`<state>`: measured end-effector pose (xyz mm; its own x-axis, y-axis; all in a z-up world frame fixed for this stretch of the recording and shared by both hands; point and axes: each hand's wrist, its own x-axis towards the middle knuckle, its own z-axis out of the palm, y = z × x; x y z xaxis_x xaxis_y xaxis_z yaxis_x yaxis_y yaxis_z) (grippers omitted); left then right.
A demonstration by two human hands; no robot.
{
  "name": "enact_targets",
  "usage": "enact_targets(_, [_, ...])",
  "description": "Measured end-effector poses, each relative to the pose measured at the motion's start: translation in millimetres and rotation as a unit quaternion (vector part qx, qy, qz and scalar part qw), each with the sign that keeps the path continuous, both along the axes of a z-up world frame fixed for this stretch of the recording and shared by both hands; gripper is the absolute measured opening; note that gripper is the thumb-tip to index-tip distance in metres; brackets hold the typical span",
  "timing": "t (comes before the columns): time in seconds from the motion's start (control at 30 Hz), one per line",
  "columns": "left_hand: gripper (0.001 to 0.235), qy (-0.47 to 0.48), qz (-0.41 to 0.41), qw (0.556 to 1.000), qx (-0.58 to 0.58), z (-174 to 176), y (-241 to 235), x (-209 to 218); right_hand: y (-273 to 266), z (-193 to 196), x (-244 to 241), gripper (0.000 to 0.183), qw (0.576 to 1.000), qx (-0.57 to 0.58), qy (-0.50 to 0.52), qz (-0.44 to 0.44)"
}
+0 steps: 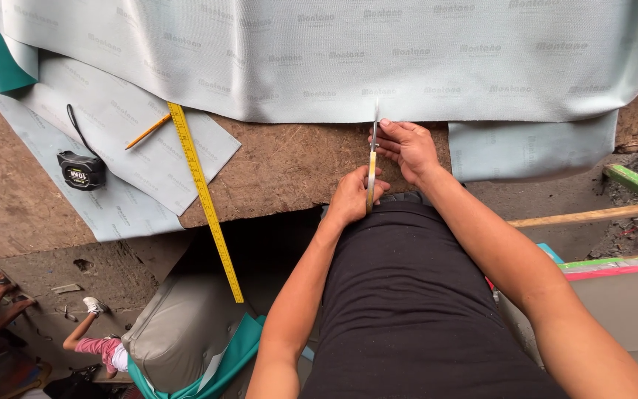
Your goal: Cutting vinyl fabric strips with scissors and organizing the pieces on a workbench for furniture reupholstery.
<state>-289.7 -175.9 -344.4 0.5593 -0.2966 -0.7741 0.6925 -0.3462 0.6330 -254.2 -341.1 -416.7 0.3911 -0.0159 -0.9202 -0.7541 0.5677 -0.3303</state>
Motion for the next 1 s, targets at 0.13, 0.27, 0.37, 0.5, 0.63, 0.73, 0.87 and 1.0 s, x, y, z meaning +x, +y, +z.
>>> enact_targets(0.13, [0.049, -0.002, -0.002, 1.0, -0.001, -3, 2, -1, -1, 8, 3, 0.033, 0.999, 0.017, 0.006, -0.031])
enact_targets(0.27, [0.049, 0.017, 0.004, 1.0, 0.015, -1, 0, 1, -1, 14, 5, 0.035, 0.999, 0.009, 0.007, -0.032])
enact_targets(0.37, [0.051, 0.021, 0.005, 1.0, 0.023, -4, -3, 8, -2, 7, 3, 0.035, 1.0, 0.005, 0.003, -0.029])
enact_targets(0.5, [0.053, 0.023, 0.001, 0.999, 0.027, 0, -6, 23, -4, -6, -3, 0.034, 1.0, -0.004, -0.007, -0.016])
enact_targets(0.63, [0.051, 0.021, -0.011, 0.999, 0.03, -3, -6, 27, -1, 1, -1, 0.035, 1.0, -0.007, -0.01, -0.021])
enact_targets(0.73, [0.053, 0.022, -0.021, 0.999, 0.029, 0, -7, 26, -1, 5, 0, 0.034, 1.0, -0.01, -0.008, -0.017])
enact_targets(0.87, [0.052, 0.017, -0.008, 1.0, 0.02, 2, -5, 19, -3, -2, -2, 0.033, 1.0, -0.007, -0.01, -0.014])
enact_targets(1.0, [0.049, 0.018, 0.001, 0.999, 0.027, 13, -4, 25, -2, 1, 0, 0.032, 1.0, -0.007, -0.011, -0.011])
